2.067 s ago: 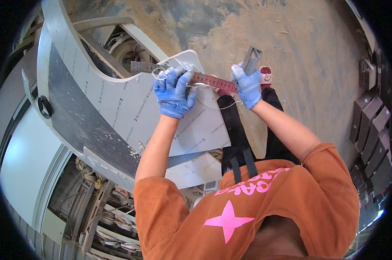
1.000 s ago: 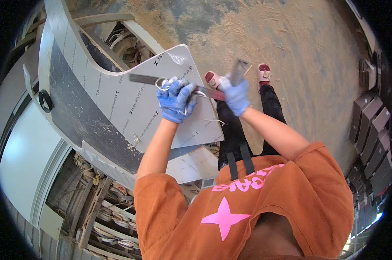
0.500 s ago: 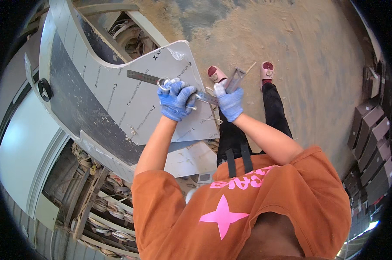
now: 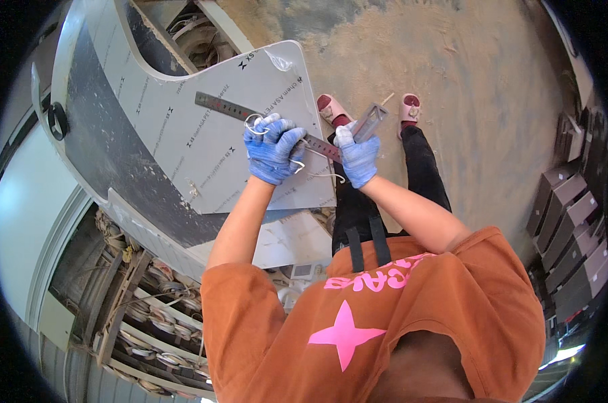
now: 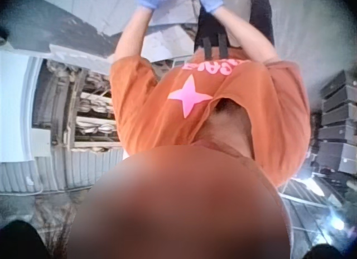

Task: The person measures and cuts a large white sheet material on a workbench using a metal ruler and a utility knife. They align the ruler, score the sheet, and peel away the cut strip. The person wears blue gloves and an orange shirt.

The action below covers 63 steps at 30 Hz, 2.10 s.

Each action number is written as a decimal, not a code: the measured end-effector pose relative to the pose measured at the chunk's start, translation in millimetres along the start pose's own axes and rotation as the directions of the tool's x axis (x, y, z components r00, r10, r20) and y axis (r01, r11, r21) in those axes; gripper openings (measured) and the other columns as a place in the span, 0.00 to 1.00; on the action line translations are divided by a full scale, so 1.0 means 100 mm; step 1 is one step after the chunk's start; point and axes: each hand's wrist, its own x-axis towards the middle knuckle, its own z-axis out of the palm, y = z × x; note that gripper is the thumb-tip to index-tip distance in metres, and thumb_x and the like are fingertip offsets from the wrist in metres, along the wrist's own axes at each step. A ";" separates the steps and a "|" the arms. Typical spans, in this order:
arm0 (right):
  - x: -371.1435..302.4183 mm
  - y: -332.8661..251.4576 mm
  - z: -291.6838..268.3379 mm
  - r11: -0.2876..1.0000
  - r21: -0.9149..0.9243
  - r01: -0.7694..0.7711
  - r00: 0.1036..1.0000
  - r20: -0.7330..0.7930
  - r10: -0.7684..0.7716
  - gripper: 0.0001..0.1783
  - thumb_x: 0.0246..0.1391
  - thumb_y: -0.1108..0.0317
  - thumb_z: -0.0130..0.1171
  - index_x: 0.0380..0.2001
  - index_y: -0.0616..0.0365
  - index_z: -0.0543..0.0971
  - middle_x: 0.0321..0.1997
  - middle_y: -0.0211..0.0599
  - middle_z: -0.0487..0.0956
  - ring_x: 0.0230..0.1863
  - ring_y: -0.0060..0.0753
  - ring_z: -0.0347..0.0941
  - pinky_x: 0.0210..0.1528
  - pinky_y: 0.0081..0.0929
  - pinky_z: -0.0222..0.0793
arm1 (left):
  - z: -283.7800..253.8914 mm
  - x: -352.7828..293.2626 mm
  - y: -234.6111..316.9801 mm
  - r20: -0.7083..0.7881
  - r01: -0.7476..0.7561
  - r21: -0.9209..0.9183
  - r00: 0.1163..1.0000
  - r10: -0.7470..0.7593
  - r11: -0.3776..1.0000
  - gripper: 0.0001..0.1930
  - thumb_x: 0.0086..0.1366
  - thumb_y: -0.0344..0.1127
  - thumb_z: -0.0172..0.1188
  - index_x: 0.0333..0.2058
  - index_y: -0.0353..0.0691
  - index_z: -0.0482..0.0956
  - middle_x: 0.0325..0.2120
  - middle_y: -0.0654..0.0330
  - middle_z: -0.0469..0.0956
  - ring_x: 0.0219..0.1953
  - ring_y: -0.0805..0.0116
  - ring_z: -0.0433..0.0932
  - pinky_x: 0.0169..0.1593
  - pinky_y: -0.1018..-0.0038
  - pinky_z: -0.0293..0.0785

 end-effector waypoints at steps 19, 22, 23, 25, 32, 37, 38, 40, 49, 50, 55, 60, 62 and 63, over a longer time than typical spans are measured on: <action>-0.09 0.16 -0.46 0.979 -0.085 0.183 0.981 0.075 -0.177 0.08 0.51 0.67 0.65 0.26 0.58 0.76 0.22 0.27 0.77 0.24 0.21 0.73 0.28 0.24 0.69 | 0.05 -0.27 0.21 -0.090 -0.019 -0.013 0.996 0.018 1.000 0.15 0.46 0.39 0.65 0.36 0.57 0.79 0.39 0.67 0.74 0.51 0.58 0.70 0.54 0.58 0.62; -0.13 0.18 -0.58 0.991 0.033 0.132 0.989 0.057 -0.134 0.09 0.53 0.67 0.62 0.23 0.58 0.76 0.20 0.27 0.77 0.22 0.21 0.72 0.26 0.24 0.68 | 0.06 -0.32 0.20 -0.055 -0.001 0.045 0.998 0.003 0.999 0.14 0.47 0.39 0.64 0.36 0.56 0.79 0.39 0.66 0.74 0.50 0.57 0.71 0.54 0.58 0.62; -0.17 0.22 -0.53 0.990 0.053 0.131 0.991 0.033 -0.133 0.09 0.53 0.67 0.62 0.23 0.58 0.76 0.20 0.27 0.76 0.22 0.21 0.72 0.26 0.24 0.68 | 0.08 -0.33 0.19 -0.061 -0.002 0.019 0.998 0.003 1.000 0.13 0.50 0.37 0.62 0.37 0.52 0.78 0.40 0.62 0.74 0.50 0.53 0.70 0.55 0.54 0.62; -0.26 0.31 -0.37 0.993 0.013 0.116 0.993 -0.015 -0.116 0.10 0.55 0.65 0.60 0.25 0.59 0.75 0.20 0.28 0.75 0.22 0.21 0.72 0.26 0.25 0.68 | 0.10 -0.35 0.18 -0.063 -0.018 -0.001 0.998 0.018 1.000 0.11 0.50 0.37 0.62 0.35 0.52 0.78 0.38 0.63 0.74 0.49 0.54 0.70 0.54 0.56 0.62; -0.59 0.59 -0.17 0.992 0.025 0.127 0.992 -0.020 -0.126 0.11 0.50 0.66 0.67 0.28 0.60 0.76 0.23 0.29 0.77 0.26 0.22 0.73 0.30 0.26 0.69 | 0.03 -0.38 0.22 -0.062 -0.078 0.031 0.995 0.079 0.997 0.07 0.49 0.37 0.64 0.29 0.54 0.78 0.34 0.65 0.74 0.48 0.57 0.72 0.51 0.60 0.61; -0.12 0.26 -0.57 0.983 -0.008 0.184 0.982 0.047 -0.183 0.12 0.49 0.63 0.66 0.27 0.61 0.78 0.21 0.29 0.77 0.23 0.23 0.73 0.27 0.26 0.69 | 0.05 -0.40 0.20 -0.140 -0.057 0.041 0.988 0.062 0.998 0.12 0.50 0.37 0.65 0.36 0.52 0.80 0.39 0.63 0.76 0.50 0.55 0.72 0.56 0.59 0.61; 0.01 0.19 -0.58 0.976 -0.075 0.206 0.976 0.091 -0.199 0.12 0.49 0.63 0.66 0.27 0.61 0.78 0.21 0.29 0.77 0.23 0.23 0.73 0.27 0.26 0.69 | 0.06 -0.42 0.20 -0.159 -0.033 0.036 0.987 0.038 0.999 0.13 0.51 0.38 0.65 0.37 0.52 0.80 0.40 0.63 0.76 0.50 0.55 0.72 0.56 0.59 0.61; 0.08 0.13 -0.56 0.965 -0.122 0.234 0.966 0.137 -0.217 0.13 0.49 0.62 0.66 0.28 0.61 0.78 0.20 0.30 0.77 0.23 0.23 0.73 0.27 0.26 0.69 | 0.08 -0.44 0.19 -0.201 0.015 0.027 0.980 -0.009 1.000 0.14 0.51 0.38 0.65 0.39 0.51 0.80 0.42 0.63 0.77 0.50 0.55 0.72 0.57 0.58 0.61; -0.15 0.24 -0.35 0.963 -0.048 0.266 0.962 0.078 -0.262 0.11 0.50 0.63 0.65 0.27 0.60 0.78 0.21 0.30 0.77 0.24 0.22 0.74 0.27 0.25 0.69 | 0.08 -0.44 0.19 -0.172 0.030 0.046 0.985 -0.022 0.998 0.10 0.50 0.36 0.66 0.33 0.50 0.78 0.36 0.62 0.76 0.47 0.56 0.73 0.53 0.58 0.63; -0.10 0.20 -0.36 0.969 -0.105 0.225 0.972 0.094 -0.216 0.11 0.50 0.63 0.65 0.27 0.60 0.78 0.21 0.30 0.77 0.24 0.23 0.74 0.27 0.26 0.69 | 0.09 -0.44 0.19 -0.184 0.034 0.042 0.983 -0.025 0.999 0.10 0.50 0.37 0.66 0.33 0.50 0.78 0.36 0.62 0.75 0.47 0.56 0.73 0.53 0.58 0.63; 0.06 0.10 -0.33 0.934 -0.093 0.345 0.933 0.140 -0.331 0.11 0.50 0.64 0.65 0.25 0.60 0.78 0.19 0.30 0.77 0.22 0.24 0.73 0.26 0.26 0.69 | 0.10 -0.42 0.20 -0.239 0.049 0.052 0.970 -0.035 0.997 0.11 0.50 0.36 0.66 0.34 0.50 0.78 0.37 0.61 0.75 0.47 0.56 0.73 0.54 0.58 0.63; -0.19 0.32 -0.26 0.959 -0.005 0.282 0.959 0.025 -0.282 0.09 0.50 0.65 0.65 0.26 0.60 0.78 0.20 0.30 0.77 0.22 0.24 0.73 0.27 0.26 0.69 | 0.09 -0.43 0.18 -0.181 0.081 -0.010 0.980 -0.081 0.997 0.11 0.48 0.34 0.64 0.33 0.50 0.77 0.36 0.60 0.74 0.46 0.55 0.72 0.52 0.58 0.63; -0.25 0.38 -0.24 0.939 -0.005 0.343 0.939 -0.008 -0.343 0.09 0.50 0.66 0.65 0.27 0.60 0.78 0.21 0.30 0.78 0.23 0.24 0.74 0.27 0.26 0.70 | 0.10 -0.43 0.17 -0.169 0.075 -0.017 0.983 -0.076 0.997 0.10 0.47 0.33 0.63 0.32 0.50 0.77 0.35 0.60 0.74 0.45 0.55 0.72 0.51 0.58 0.63; -0.28 0.41 -0.21 0.965 -0.003 0.262 0.965 -0.019 -0.262 0.09 0.50 0.66 0.65 0.27 0.60 0.78 0.21 0.30 0.78 0.23 0.24 0.74 0.27 0.26 0.70 | 0.11 -0.43 0.16 -0.168 0.066 -0.008 0.984 -0.066 0.998 0.10 0.47 0.33 0.63 0.31 0.50 0.77 0.35 0.60 0.74 0.44 0.55 0.72 0.51 0.58 0.63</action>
